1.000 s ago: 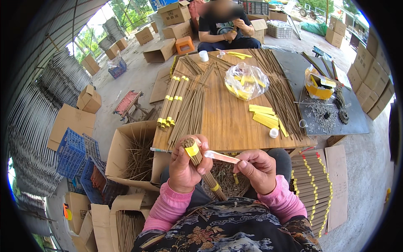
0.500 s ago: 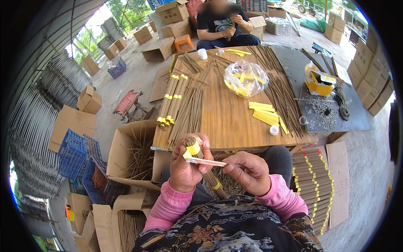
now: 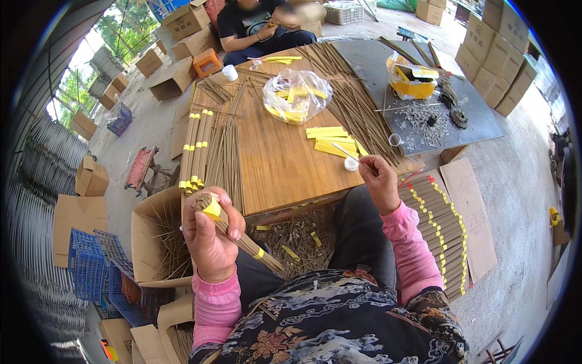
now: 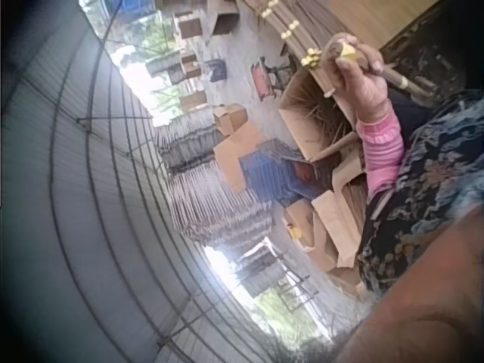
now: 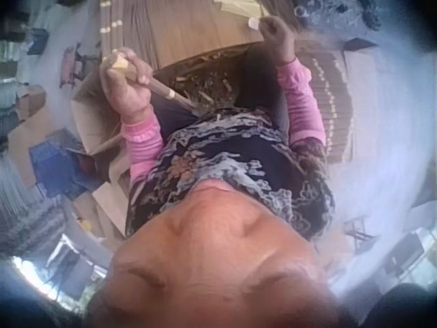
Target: The person gathers thin wooden sticks, aligns them into bundles, and secures them with yellow paper bands. They apply glue to the bands using a small stick and wrap them around the bundles, then place the finished bundles on the table.
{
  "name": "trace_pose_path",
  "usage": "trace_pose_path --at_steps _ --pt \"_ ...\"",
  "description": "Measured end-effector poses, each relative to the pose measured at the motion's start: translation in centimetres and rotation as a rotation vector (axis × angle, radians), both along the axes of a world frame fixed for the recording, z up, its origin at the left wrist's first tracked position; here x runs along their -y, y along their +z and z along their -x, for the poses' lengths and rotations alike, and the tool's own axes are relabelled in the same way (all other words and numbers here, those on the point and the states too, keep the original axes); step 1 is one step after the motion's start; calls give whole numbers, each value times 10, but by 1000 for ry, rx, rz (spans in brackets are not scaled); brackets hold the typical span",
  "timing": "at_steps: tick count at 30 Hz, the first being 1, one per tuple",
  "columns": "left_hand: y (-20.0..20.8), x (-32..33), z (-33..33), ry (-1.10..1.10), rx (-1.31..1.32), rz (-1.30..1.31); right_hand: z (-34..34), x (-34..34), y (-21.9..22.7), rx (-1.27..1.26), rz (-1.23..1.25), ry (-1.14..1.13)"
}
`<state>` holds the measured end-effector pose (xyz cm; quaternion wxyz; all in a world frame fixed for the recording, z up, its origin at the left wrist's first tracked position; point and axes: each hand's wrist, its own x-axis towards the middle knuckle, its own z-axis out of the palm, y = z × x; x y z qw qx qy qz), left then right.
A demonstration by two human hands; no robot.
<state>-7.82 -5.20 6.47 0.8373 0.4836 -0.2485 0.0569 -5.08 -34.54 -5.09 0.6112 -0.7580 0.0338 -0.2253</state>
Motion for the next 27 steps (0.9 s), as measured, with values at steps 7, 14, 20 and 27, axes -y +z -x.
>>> trace_pose_path --at_steps 7,14,20,27 --pt "-15 24 -8 26 -11 -202 -29 23 -54 107 545 -142" --pt "-23 36 -14 9 -70 -234 -36 26 -62 32 614 -155" --pt "-18 43 -13 1 -77 -265 -26 19 -31 188 655 -184" --pt "-13 48 5 84 -32 -369 23 -85 101 463 88 529"
